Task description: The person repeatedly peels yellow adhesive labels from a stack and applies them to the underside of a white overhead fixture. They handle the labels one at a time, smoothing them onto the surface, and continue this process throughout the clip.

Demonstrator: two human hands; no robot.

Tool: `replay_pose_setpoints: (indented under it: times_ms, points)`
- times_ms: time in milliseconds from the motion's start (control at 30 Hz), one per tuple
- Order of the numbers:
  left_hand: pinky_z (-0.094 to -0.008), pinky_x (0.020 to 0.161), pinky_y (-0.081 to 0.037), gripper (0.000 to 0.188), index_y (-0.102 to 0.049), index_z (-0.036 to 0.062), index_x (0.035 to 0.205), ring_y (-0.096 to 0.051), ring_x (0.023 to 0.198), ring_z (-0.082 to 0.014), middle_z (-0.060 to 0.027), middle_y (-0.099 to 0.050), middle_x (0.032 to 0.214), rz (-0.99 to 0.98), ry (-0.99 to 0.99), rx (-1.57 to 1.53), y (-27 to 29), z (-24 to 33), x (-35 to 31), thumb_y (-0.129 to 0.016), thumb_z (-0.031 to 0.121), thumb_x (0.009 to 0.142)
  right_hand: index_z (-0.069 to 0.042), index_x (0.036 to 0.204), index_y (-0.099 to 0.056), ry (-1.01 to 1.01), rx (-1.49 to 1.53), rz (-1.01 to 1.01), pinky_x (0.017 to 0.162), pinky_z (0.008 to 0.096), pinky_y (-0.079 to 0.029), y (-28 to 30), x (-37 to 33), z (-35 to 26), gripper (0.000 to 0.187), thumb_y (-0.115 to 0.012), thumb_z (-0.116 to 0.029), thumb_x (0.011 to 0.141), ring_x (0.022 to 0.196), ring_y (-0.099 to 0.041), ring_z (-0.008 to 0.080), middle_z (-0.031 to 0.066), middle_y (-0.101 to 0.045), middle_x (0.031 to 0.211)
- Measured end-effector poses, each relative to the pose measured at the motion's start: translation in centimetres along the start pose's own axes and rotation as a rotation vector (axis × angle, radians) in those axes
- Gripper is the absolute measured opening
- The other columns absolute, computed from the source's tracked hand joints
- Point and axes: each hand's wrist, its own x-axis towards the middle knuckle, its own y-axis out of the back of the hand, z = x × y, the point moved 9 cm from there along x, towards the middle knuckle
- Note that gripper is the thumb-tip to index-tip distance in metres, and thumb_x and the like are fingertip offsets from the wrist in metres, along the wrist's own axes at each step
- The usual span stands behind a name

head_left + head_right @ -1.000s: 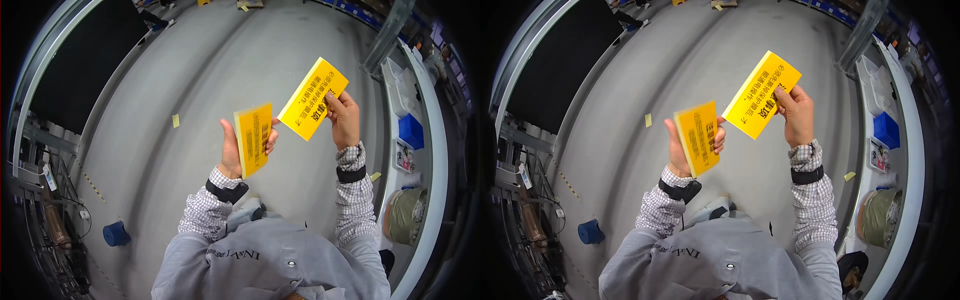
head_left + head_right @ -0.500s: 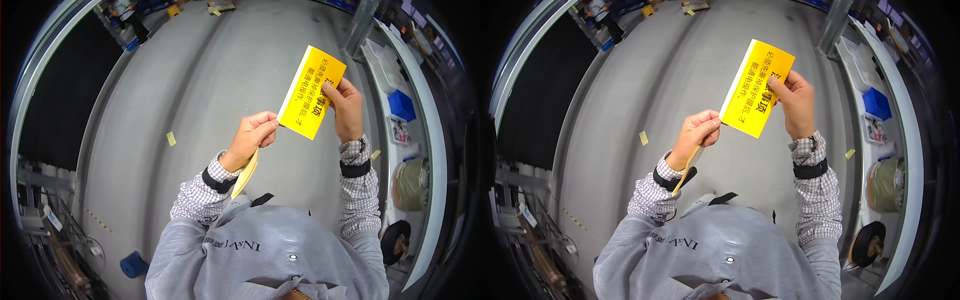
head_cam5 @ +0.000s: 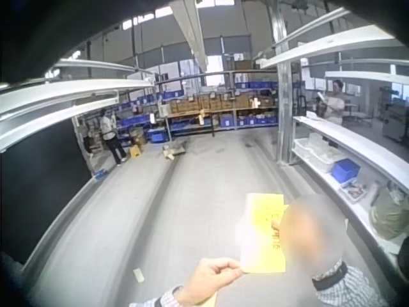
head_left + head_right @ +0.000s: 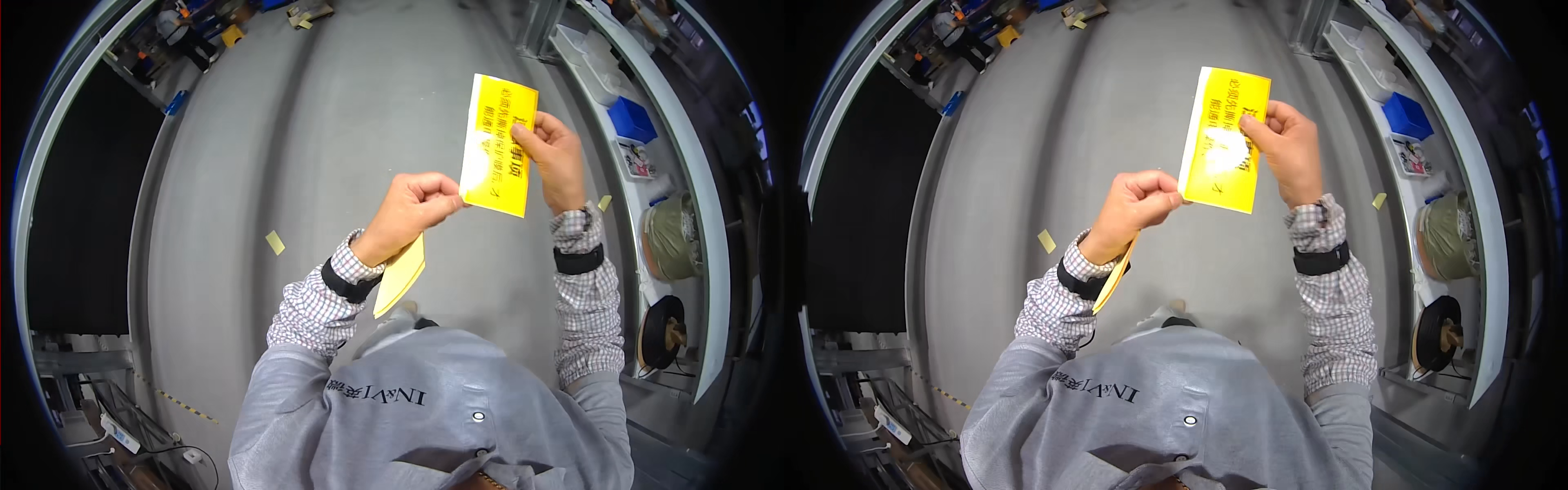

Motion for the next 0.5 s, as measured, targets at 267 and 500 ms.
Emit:
replay_pose_setpoints:
  times_ms: [267,500]
  points:
    - [-0.0178,0.048,-0.028,0.01,-0.063,-0.002,0.084,-0.036,0.054,0.0009,0.0081,-0.047,0.06,0.065,-0.098,-0.027,-0.9,1.0,-3.3,-0.058,0.006,0.083,0.002,0.081,-0.064,0.283,-0.346,-0.263,0.049,0.0241,-0.041,-4.0,-9.7,-8.3,0.008,-0.06,-0.003,0.076,0.056,-0.054,0.0126,0.0074,-0.061,0.074]
    - [-0.0189,0.048,-0.03,0.012,-0.063,-0.0012,0.086,-0.038,0.056,-0.0003,0.0072,-0.048,0.061,0.026,-0.205,0.104,-2.5,2.1,-6.6,-0.054,0.007,0.085,0.002,0.079,-0.065,0.291,-0.384,-0.342,0.048,0.028,-0.042,-4.9,-13.8,-11.1,0.011,-0.056,-0.002,0.076,0.054,-0.055,0.0183,0.0115,-0.061,0.069]
